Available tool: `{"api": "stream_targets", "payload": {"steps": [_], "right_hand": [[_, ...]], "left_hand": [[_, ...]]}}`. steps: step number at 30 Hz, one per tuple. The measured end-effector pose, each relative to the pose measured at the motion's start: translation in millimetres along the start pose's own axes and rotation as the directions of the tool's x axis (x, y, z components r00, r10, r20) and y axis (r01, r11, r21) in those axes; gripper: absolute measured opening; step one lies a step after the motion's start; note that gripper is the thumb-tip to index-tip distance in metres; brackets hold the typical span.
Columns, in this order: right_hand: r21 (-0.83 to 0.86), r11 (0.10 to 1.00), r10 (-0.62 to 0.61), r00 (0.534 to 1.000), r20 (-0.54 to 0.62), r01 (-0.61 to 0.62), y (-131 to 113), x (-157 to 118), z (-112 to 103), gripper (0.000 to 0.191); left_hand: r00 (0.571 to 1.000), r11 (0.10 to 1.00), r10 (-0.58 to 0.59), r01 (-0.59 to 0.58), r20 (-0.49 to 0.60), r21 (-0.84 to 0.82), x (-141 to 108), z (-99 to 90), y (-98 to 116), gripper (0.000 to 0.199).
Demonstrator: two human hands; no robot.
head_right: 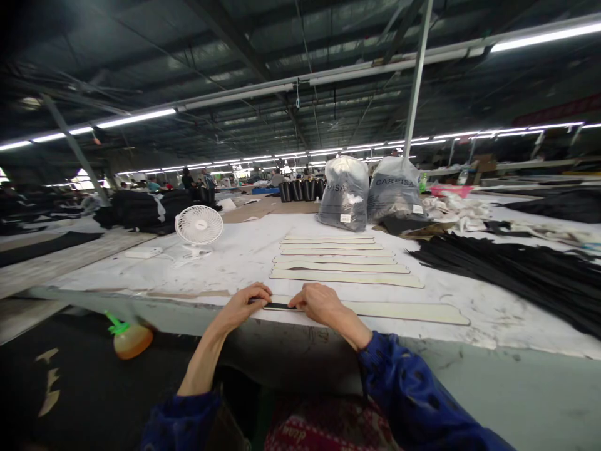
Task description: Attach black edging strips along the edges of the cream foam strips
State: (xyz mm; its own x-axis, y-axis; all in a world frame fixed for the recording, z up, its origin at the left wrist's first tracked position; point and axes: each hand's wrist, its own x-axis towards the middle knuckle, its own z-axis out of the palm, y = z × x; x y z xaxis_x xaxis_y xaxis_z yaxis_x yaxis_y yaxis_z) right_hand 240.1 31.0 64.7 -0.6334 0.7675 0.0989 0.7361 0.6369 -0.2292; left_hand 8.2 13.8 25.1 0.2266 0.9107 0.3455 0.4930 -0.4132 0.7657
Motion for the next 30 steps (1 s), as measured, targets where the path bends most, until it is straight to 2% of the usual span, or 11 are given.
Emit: {"api": "stream_targets", "payload": {"steps": [5, 7, 9, 11, 12, 14, 17, 19, 30], "right_hand": [[-0.032, 0.999, -0.004, 1.000, 0.002, 0.004, 0, 0, 1, 0.032], [-0.029, 1.000, -0.002, 1.000, 0.008, 0.003, -1, 1, 0, 0.031], [-0.025, 1.000, 0.002, 1.000, 0.012, -0.001, -2, 1, 0, 0.031], [-0.028, 1.000, 0.000, 1.000, 0.016, 0.000, -1, 1, -1, 0.032], [-0.031, 1.000, -0.004, 1.000, 0.018, 0.004, -1, 1, -1, 0.032], [-0.036, 0.999, -0.014, 1.000, 0.023, 0.015, -1, 1, -2, 0.033], [-0.034, 0.999, -0.020, 1.000, 0.024, 0.021, 0, 1, -2, 0.034], [-0.030, 0.999, -0.017, 1.000, 0.022, 0.018, 0, 1, -2, 0.034], [-0.018, 1.000, -0.001, 1.000, 0.019, 0.001, -1, -1, -2, 0.033]], "left_hand": [[0.998, 0.997, -0.007, 0.003, -0.055, -0.071, 0, -1.7, -6, 0.013], [0.986, 0.989, -0.013, -0.012, -0.167, -0.149, 1, -2.5, -10, 0.016], [0.948, 0.978, -0.020, -0.047, -0.319, -0.201, 0, -2.8, -13, 0.018], [0.899, 0.982, -0.007, -0.077, -0.439, -0.173, -4, -2.1, -13, 0.017], [0.885, 0.988, 0.015, -0.084, -0.465, -0.127, -7, -1.3, -12, 0.015], [0.892, 0.997, 0.064, -0.079, -0.448, -0.015, -13, 1.4, -10, 0.013], [0.940, 0.990, 0.108, -0.071, -0.323, 0.123, -22, 7.4, -8, 0.012], [0.953, 0.982, 0.122, -0.075, -0.278, 0.174, -25, 11.3, -9, 0.011], [0.951, 0.951, 0.171, -0.092, -0.257, 0.294, -27, 15.2, -15, 0.013]]}}
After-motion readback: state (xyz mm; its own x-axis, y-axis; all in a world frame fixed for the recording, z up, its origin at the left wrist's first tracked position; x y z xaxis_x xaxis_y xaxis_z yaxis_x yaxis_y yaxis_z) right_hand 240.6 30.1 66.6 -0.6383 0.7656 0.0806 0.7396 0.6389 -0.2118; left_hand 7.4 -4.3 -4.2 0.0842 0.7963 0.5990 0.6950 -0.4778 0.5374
